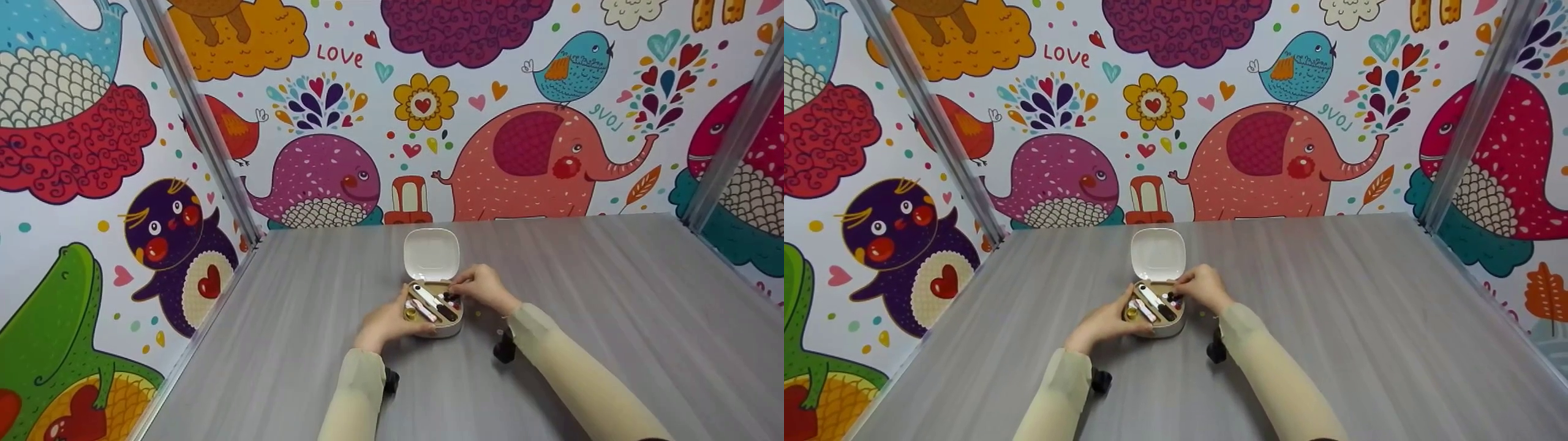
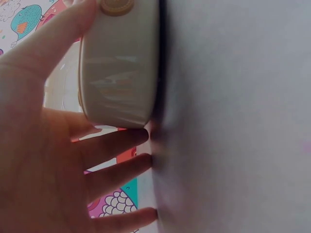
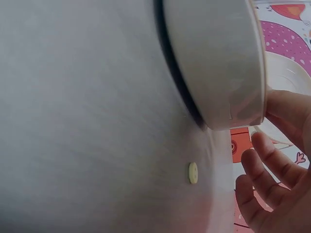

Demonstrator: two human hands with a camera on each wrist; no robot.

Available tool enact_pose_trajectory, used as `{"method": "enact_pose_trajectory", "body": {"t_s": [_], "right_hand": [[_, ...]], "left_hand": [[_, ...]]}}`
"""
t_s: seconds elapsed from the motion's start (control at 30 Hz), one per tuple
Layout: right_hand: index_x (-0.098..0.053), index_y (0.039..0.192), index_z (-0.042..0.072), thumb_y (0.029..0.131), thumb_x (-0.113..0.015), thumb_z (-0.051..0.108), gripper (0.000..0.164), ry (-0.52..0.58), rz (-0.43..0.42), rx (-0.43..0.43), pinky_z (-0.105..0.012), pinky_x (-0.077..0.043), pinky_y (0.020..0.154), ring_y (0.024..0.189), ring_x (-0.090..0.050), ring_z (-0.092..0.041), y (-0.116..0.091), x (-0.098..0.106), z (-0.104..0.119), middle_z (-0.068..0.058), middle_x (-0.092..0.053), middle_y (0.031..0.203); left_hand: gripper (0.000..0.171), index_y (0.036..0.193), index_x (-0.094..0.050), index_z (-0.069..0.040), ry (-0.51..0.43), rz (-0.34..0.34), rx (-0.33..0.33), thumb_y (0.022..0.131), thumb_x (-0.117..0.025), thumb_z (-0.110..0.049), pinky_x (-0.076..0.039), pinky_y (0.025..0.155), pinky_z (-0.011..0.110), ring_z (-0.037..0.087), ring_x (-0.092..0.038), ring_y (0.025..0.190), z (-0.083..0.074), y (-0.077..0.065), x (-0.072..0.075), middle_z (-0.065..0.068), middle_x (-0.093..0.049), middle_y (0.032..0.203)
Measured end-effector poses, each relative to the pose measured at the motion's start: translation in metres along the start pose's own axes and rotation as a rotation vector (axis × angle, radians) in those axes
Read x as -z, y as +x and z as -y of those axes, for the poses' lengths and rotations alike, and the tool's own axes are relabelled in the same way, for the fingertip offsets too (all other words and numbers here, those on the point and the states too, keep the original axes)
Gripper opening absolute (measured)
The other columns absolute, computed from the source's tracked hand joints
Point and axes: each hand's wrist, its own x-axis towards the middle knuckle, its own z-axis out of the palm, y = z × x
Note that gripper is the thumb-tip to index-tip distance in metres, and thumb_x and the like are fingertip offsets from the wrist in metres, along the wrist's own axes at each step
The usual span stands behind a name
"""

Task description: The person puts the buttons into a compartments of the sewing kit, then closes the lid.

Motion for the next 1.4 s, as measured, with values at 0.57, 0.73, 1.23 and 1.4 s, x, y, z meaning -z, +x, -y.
{"method": "enact_pose_trajectory", "body": {"t_s": [0.57, 0.73, 1.23, 1.4], "right_hand": [[-0.076, 0.092, -0.005, 0.082, -0.074, 0.009, 0.017, 0.102, 0.056, -0.021, -0.020, -0.047, 0.062, 0.070, -0.060, -0.008, -0.026, 0.037, -0.024, -0.011, -0.073, 0.085], [-0.073, 0.099, -0.009, 0.084, -0.073, 0.010, 0.024, 0.126, 0.149, -0.049, -0.020, -0.045, 0.058, 0.068, -0.056, -0.007, -0.039, 0.047, -0.041, -0.010, -0.072, 0.087], [-0.075, 0.098, -0.003, 0.082, -0.075, 0.010, 0.021, 0.122, 0.189, -0.115, -0.021, -0.049, 0.070, 0.082, -0.062, -0.008, -0.044, 0.042, -0.041, -0.011, -0.073, 0.094], [-0.076, 0.096, -0.003, 0.079, -0.077, 0.007, 0.020, 0.085, 0.170, -0.094, -0.019, -0.049, 0.072, 0.085, -0.064, -0.009, -0.042, 0.035, -0.035, -0.012, -0.073, 0.092]], "left_hand": [[0.120, 0.155, -0.017, -0.005, 0.011, -0.002, 0.008, 0.068, -0.080, -0.058, -0.043, 0.095, 0.050, 0.039, -0.054, 0.118, 0.000, -0.001, 0.001, 0.026, -0.049, 0.138], [0.118, 0.154, -0.021, -0.004, 0.040, -0.014, -0.008, 0.068, -0.080, -0.058, -0.045, 0.093, 0.050, 0.039, -0.057, 0.114, -0.001, -0.001, 0.000, 0.027, -0.053, 0.133], [0.120, 0.154, -0.020, -0.003, 0.026, -0.024, -0.012, 0.067, -0.080, -0.059, -0.045, 0.092, 0.051, 0.039, -0.057, 0.114, 0.002, 0.001, -0.001, 0.027, -0.053, 0.133], [0.119, 0.154, -0.020, -0.002, 0.008, -0.023, -0.018, 0.067, -0.081, -0.058, -0.044, 0.094, 0.051, 0.039, -0.055, 0.116, 0.001, 0.000, -0.002, 0.027, -0.051, 0.135]]}}
